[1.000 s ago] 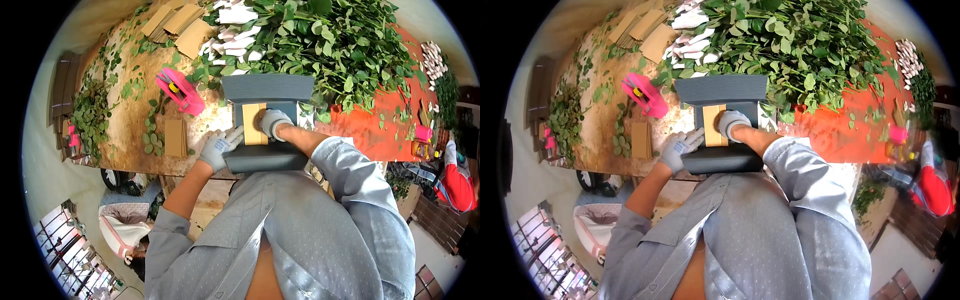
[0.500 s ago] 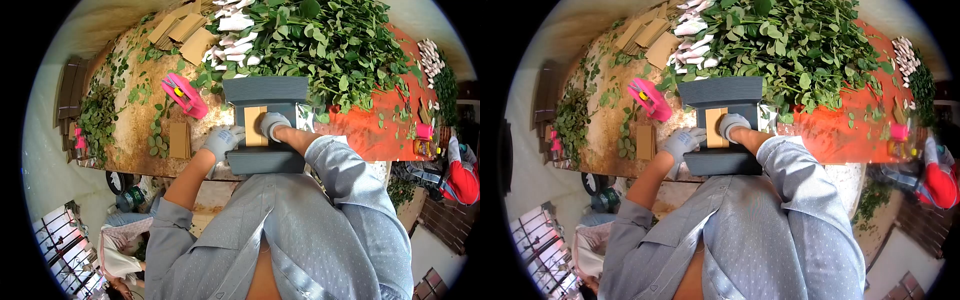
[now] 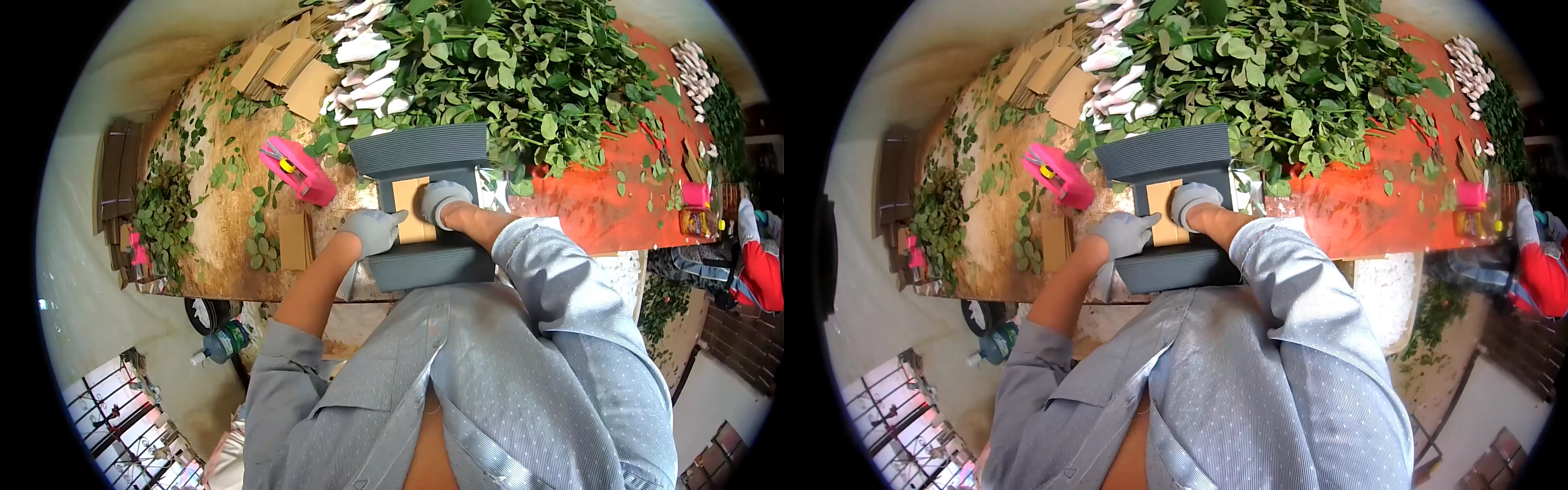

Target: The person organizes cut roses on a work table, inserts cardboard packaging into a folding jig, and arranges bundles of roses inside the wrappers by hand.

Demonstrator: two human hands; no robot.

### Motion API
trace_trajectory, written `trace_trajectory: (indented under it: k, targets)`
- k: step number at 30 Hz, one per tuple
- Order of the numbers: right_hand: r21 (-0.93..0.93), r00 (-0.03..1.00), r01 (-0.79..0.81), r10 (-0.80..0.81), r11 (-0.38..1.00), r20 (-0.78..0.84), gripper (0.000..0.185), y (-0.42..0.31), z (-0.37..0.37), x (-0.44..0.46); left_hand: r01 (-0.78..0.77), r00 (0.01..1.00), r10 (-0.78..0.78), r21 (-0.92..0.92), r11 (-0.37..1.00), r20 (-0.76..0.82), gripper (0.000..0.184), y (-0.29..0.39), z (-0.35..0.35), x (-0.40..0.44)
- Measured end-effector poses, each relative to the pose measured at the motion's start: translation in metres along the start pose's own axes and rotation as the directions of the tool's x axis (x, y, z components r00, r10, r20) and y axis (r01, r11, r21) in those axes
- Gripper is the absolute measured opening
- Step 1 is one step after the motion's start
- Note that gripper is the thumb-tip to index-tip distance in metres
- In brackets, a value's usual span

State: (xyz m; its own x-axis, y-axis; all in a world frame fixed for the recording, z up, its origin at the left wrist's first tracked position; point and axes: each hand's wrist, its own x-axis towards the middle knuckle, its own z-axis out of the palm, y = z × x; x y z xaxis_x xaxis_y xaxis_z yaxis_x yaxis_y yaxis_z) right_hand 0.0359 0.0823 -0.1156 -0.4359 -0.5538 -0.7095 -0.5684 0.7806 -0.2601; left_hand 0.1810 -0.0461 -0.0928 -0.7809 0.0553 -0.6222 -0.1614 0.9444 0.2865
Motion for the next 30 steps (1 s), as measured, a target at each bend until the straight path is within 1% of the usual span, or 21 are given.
trace_trajectory:
  k: [3, 5, 6, 7, 9, 10, 11, 12, 14, 16, 18, 20, 21, 22, 23, 24, 25, 26, 27, 28, 30]
  targets:
    - [-0.127, 0.993, 0.097, -0.105, 0.987, -0.058, 0.034, -0.005, 0.000, 0.008, 0.057, 0.996, -0.061, 0.055, 0.997, 0.065, 0.051, 0.004, 0.000, -0.005]
    - [-0.174, 0.981, 0.196, -0.193, 0.965, 0.033, 0.035, -0.017, -0.016, -0.018, 0.067, 0.996, -0.069, 0.054, 0.996, 0.047, 0.054, 0.003, 0.003, -0.006]
    - [-0.159, 0.943, 0.333, -0.328, 0.929, 0.058, 0.042, -0.020, -0.033, -0.048, 0.069, 0.997, -0.071, 0.047, 0.997, 0.042, 0.054, -0.006, 0.011, -0.003]
    - [-0.009, 0.912, 0.396, -0.393, 0.918, 0.115, 0.053, -0.023, -0.040, -0.067, -0.018, 1.000, 0.018, 0.075, 0.997, 0.011, 0.057, -0.021, 0.025, 0.000]
    - [0.248, 0.770, 0.596, -0.631, 0.764, 0.094, 0.060, -0.019, -0.049, -0.108, -0.097, 0.994, 0.100, 0.090, 0.991, -0.033, 0.060, -0.026, 0.033, 0.000]
    - [0.187, 0.645, 0.756, -0.762, 0.627, -0.053, 0.056, -0.011, -0.040, -0.118, -0.069, 0.997, 0.071, 0.061, 0.996, -0.033, 0.061, -0.019, 0.027, -0.005]
    - [0.055, 0.587, 0.810, -0.806, 0.584, -0.079, 0.055, -0.004, -0.030, -0.118, -0.045, 0.998, 0.046, 0.034, 0.998, -0.039, 0.063, -0.010, 0.018, -0.007]
    - [-0.122, 0.566, 0.804, -0.812, 0.582, -0.138, 0.041, -0.002, -0.017, -0.121, 0.009, 1.000, -0.008, 0.026, 1.000, -0.022, 0.063, -0.002, 0.009, -0.011]
    - [-0.315, 0.668, 0.699, -0.743, 0.642, -0.029, 0.028, 0.000, -0.005, -0.120, 0.064, 0.997, -0.065, 0.035, 0.997, 0.034, 0.061, 0.002, 0.006, -0.006]
    - [-0.397, 0.661, 0.689, -0.751, 0.606, 0.001, 0.025, -0.005, -0.010, -0.124, 0.026, 1.000, -0.027, 0.077, 0.997, 0.011, 0.060, -0.001, 0.010, -0.005]
    - [-0.339, 0.642, 0.723, -0.767, 0.602, 0.007, 0.027, 0.000, -0.011, -0.118, 0.020, 1.000, -0.018, 0.101, 0.995, -0.012, 0.060, -0.003, 0.015, -0.004]
    - [-0.279, 0.545, 0.778, -0.826, 0.562, -0.145, 0.033, 0.009, -0.030, -0.116, 0.053, 0.997, -0.049, 0.075, 0.996, -0.051, 0.058, -0.007, 0.028, 0.001]
    - [-0.178, 0.565, 0.781, -0.798, 0.599, -0.209, 0.034, 0.007, -0.060, -0.116, -0.020, 0.998, 0.027, 0.126, 0.992, -0.056, 0.053, -0.013, 0.034, 0.004]
    - [-0.248, 0.432, 0.792, -0.800, 0.557, -0.416, 0.028, 0.014, -0.079, -0.101, 0.001, 0.999, 0.002, 0.064, 0.998, -0.047, 0.048, -0.008, 0.027, 0.001]
    - [-0.320, 0.279, 0.760, -0.729, 0.566, -0.626, 0.023, 0.016, -0.111, -0.092, 0.006, 0.995, -0.004, 0.025, 1.000, -0.097, 0.047, -0.005, 0.026, -0.003]
    - [-0.276, 0.378, 0.678, -0.645, 0.681, -0.664, 0.018, 0.017, -0.156, -0.095, 0.009, 0.990, -0.010, -0.014, 1.000, -0.143, 0.046, -0.003, 0.025, -0.006]
    - [-0.296, 0.284, 0.589, -0.536, 0.752, -0.795, 0.016, 0.027, -0.183, -0.082, -0.004, 0.988, 0.003, -0.008, 1.000, -0.153, 0.046, 0.000, 0.021, -0.008]
    - [-0.374, 0.129, 0.510, -0.499, 0.775, -0.857, 0.018, 0.042, -0.209, -0.063, 0.009, 0.992, -0.010, -0.008, 1.000, -0.125, 0.046, 0.002, 0.016, -0.010]
    - [-0.305, 0.164, 0.453, -0.414, 0.838, -0.895, 0.021, 0.055, -0.228, -0.047, 0.023, 0.995, -0.023, -0.006, 1.000, -0.095, 0.046, 0.003, 0.013, -0.010]
    - [-0.349, 0.218, 0.306, -0.422, 0.886, -0.880, 0.024, 0.069, -0.240, -0.033, 0.010, 0.995, -0.010, 0.004, 1.000, -0.104, 0.046, 0.003, 0.014, -0.009]
    - [-0.414, 0.479, -0.010, -0.359, 0.910, -0.801, 0.027, 0.083, -0.246, -0.011, 0.019, 0.996, -0.019, 0.005, 1.000, -0.088, 0.047, 0.001, 0.017, -0.008]
